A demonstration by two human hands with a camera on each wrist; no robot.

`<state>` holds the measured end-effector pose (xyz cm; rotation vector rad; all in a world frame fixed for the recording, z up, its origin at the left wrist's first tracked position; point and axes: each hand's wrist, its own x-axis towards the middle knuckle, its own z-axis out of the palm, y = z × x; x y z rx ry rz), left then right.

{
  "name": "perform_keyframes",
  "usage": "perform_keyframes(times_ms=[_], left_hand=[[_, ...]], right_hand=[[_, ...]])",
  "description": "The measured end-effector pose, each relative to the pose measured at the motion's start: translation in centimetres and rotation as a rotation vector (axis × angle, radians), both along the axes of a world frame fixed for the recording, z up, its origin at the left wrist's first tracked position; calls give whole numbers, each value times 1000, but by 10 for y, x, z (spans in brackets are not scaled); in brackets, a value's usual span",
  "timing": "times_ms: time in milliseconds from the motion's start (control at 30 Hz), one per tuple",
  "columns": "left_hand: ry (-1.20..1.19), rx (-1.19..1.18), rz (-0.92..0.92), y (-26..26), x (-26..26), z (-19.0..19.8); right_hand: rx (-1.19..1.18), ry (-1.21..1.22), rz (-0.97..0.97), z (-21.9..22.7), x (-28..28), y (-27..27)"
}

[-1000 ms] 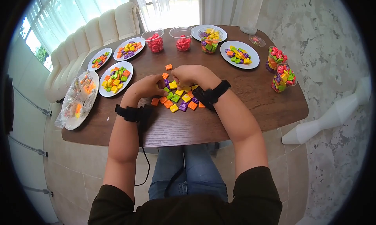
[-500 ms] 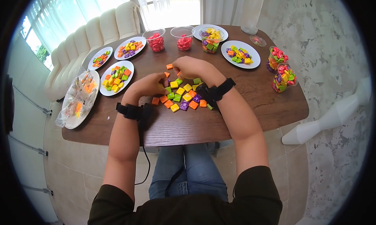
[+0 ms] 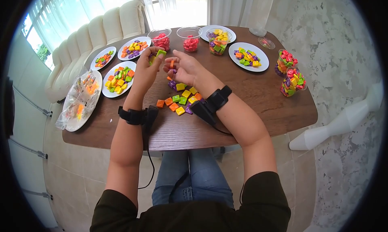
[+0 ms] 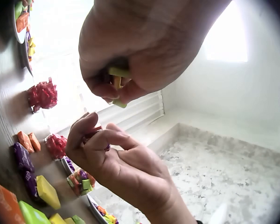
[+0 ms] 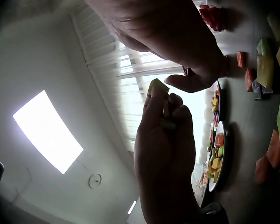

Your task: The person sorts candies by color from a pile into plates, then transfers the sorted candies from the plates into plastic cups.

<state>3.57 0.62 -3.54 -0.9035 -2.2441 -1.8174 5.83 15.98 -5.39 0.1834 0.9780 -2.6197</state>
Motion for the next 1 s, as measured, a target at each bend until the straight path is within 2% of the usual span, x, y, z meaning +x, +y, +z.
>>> perform_keyframes(times_ms=[33,67,133,167,200,333,400,500,533,633,667,700,800,867,967,1000], left_hand=[[91,-13,-7,2,3,0],[180,-26,-14,4,5,0],[389,-60,-48,6,7,-1],[356,-79,-57,6,8,-1],[323,-98,-67,6,12,1],[295,-69,-139,7,8,-2],[161,31,-182,9,6,-4],[30,139,-225,6,8,0],[-2,168,-236,5,10,2],[164,179,-100,4,7,4],[284,150,-31,3,-6,-4],[239,132,4,1,-9,-6],[118,57,85,-3,-17,-12],[64,-23,101,-5,-23,-19],[45,-138,91,-6,-23,-23],[49,-161,92,-7,-23,-23]], right_hand=[[-17,-38,44,3,4,-10],[66,-30,37,5,10,-18],[-20,54,103,-4,11,-21],[-63,97,137,-8,11,-23],[-7,45,89,5,18,-27],[32,64,6,6,15,-26],[66,120,-18,5,17,-23],[-84,146,49,-4,6,-12],[-37,132,9,-1,7,-9],[90,131,-108,13,11,2],[124,156,-140,17,9,12],[159,182,-171,22,6,22],[364,286,-400,41,-6,58],[513,341,-481,44,-27,95],[1205,268,-631,64,-40,122],[1439,300,-570,67,-48,135]])
